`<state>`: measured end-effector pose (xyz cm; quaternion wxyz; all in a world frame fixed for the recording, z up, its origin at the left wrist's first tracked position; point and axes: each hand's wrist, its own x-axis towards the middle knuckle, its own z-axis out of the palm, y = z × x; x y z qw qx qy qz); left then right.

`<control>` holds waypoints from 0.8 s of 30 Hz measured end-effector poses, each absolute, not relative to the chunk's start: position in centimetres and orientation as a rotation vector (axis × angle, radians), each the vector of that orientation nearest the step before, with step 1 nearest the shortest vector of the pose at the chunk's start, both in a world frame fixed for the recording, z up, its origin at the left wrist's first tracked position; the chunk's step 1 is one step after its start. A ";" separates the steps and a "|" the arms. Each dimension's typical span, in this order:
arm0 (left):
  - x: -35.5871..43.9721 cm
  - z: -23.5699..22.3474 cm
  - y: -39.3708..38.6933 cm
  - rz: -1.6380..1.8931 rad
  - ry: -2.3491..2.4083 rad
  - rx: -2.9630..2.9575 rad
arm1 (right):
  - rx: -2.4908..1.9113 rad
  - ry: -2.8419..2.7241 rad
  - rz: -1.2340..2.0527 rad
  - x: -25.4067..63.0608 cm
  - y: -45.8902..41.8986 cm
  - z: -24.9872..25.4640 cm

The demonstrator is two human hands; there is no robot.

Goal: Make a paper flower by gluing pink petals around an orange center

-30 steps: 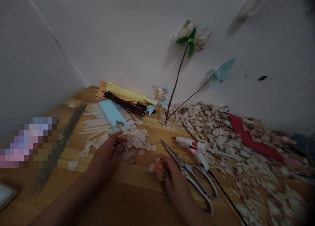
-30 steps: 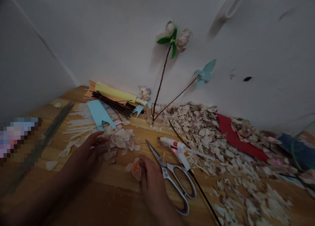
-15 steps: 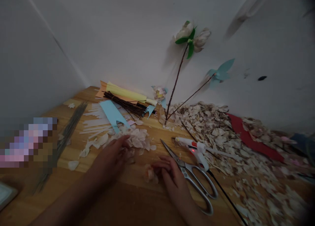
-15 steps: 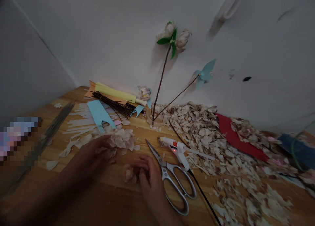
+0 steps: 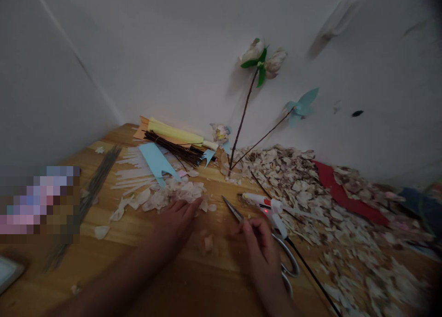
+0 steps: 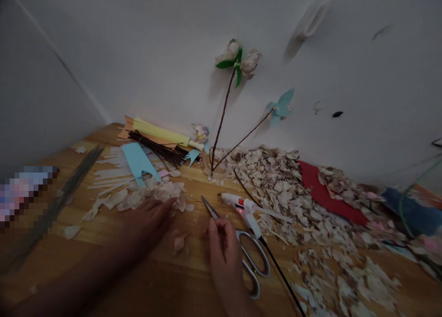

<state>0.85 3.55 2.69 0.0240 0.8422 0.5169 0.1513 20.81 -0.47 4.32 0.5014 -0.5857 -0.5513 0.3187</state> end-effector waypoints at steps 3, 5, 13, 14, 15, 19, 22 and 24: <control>0.7 1.8 3.9 0.524 1.608 2.575 | -1.480 -1.365 0.726 22.4 -0.7 5.7; 0.6 1.4 4.0 0.542 1.608 2.556 | -1.505 -1.379 0.687 23.8 -0.8 6.4; 0.5 3.3 2.8 0.857 1.539 1.963 | -1.727 -1.092 0.381 27.7 -1.3 8.6; 0.4 3.7 2.6 0.926 1.491 1.721 | -1.733 -1.048 0.358 28.0 -1.5 8.5; 0.4 4.1 2.6 0.963 1.428 1.492 | -1.731 -1.024 0.337 28.2 -1.6 8.2; 0.1 5.0 2.6 1.055 1.121 0.847 | -1.664 -1.161 0.397 27.6 -2.1 6.5; 0.1 5.4 2.4 0.985 0.982 0.640 | -1.435 -1.259 0.853 24.9 -2.0 5.9; 0.2 5.4 2.1 0.901 0.936 0.592 | -1.268 -1.204 1.254 22.4 -1.6 5.8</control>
